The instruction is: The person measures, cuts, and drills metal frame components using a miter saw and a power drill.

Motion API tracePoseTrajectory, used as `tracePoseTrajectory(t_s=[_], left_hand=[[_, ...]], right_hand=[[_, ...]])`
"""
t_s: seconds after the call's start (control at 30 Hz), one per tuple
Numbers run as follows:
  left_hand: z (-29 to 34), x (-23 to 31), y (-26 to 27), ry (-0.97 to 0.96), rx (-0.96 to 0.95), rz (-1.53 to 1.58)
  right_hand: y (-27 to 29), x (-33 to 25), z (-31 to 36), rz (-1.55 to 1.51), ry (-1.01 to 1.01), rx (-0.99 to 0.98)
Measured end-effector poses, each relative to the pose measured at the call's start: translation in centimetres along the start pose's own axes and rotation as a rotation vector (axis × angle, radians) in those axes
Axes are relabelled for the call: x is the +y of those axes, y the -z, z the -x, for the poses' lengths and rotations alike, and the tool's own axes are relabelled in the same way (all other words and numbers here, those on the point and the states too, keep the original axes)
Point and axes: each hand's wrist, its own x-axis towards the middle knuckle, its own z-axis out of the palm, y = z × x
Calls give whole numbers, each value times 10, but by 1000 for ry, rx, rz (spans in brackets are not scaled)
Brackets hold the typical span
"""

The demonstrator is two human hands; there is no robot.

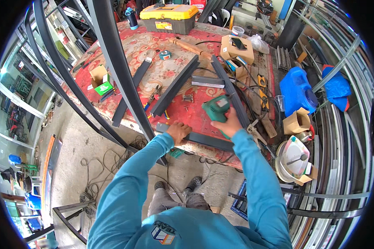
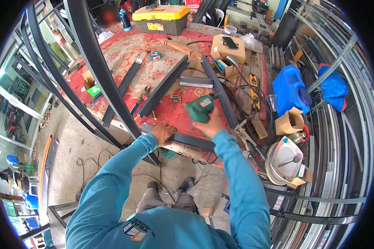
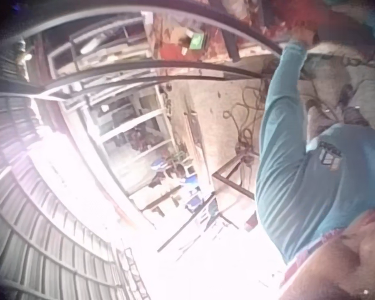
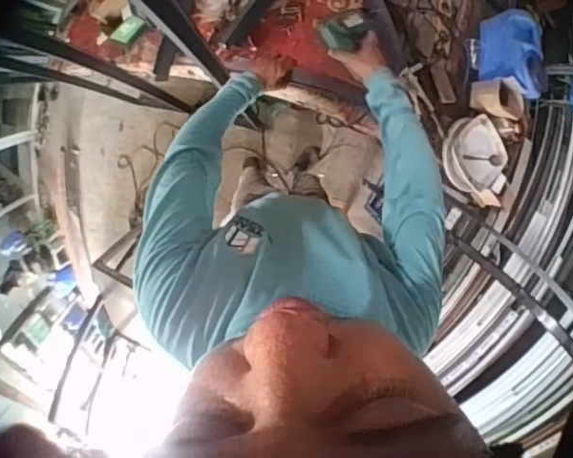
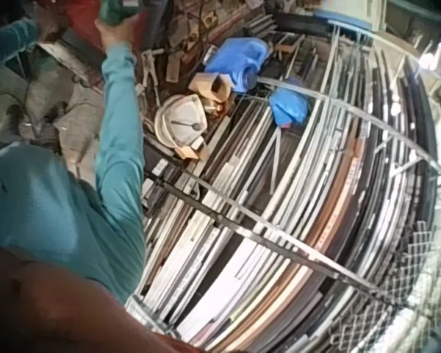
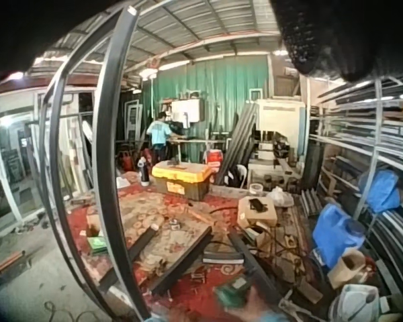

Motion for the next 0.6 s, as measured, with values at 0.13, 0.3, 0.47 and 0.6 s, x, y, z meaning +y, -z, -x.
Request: tracePoseTrajectory(t_s=[0.13,0.3,0.47,0.6], left_hand=[[46,52,21,52,58,134],[171,104,44,323,49,407],[304,76,72,421,59,557],[436,51,77,692,151,424]], right_hand=[[67,-55,102,-407,329,41],[85,-52,189,-389,336,128],[73,-29,240,-399,245,317],[30,-25,253,-376,204,396]])
